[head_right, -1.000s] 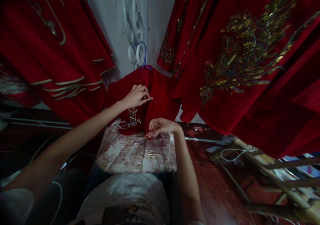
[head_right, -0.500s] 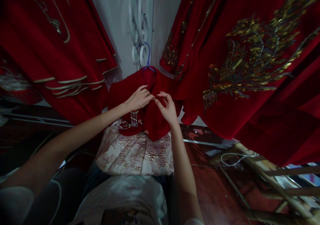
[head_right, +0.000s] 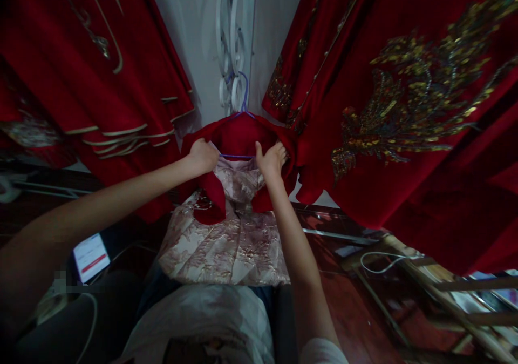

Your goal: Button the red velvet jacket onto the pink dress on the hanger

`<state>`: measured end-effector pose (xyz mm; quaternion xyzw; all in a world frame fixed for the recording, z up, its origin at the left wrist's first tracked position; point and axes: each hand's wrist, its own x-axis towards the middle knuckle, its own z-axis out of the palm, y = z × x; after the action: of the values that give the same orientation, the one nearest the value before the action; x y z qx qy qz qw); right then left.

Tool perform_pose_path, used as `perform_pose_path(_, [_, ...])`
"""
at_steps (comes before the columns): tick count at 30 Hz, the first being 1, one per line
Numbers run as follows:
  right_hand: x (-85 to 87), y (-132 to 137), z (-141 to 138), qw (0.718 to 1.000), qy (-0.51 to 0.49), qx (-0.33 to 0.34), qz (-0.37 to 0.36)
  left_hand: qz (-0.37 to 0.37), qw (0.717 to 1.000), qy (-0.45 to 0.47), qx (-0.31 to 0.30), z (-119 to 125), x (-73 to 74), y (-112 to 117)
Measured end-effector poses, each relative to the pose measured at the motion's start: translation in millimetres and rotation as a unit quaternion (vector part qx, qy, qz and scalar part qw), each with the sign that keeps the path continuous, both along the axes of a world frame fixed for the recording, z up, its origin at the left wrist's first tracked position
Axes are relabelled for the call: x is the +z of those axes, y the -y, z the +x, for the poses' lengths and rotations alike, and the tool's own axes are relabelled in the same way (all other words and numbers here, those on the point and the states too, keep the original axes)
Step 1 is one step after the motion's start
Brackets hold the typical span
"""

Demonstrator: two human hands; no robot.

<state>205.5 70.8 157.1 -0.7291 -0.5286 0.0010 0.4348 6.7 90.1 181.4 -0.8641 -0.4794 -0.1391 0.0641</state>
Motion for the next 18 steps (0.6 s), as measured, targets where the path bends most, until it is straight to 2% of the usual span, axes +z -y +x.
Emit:
perform_pose_path(4, [10.5,-16,29,0.996,0.084,-0.022,0.002,0.042,0.991,-0.089,0.088,-20,32.0,-8])
perform_pose_path(7, [17.6,-29,43,0.992,0.119,-0.044,0.018,0.021,0.985,-0.120,0.123,-24,41.0,-16])
perform_pose_path(11, [22.1,-37,59,0.988,0.152,-0.037,0.021,0.027,0.985,-0.088,0.144,-22,33.9,-30])
perform_pose_path(13, [24.0,-36,67,0.983,0.182,-0.029,0.019,0.014,0.989,-0.037,0.144,-24,28.2,-35])
perform_pose_path(16, [28.4,-29,81,0.978,0.207,-0.022,0.000,-0.001,0.991,0.085,0.104,-31,22.0,-43])
perform_pose_path(18, [32.1,-23,91,0.979,0.199,-0.017,-0.032,-0.005,0.985,0.168,0.045,-37,20.1,-45])
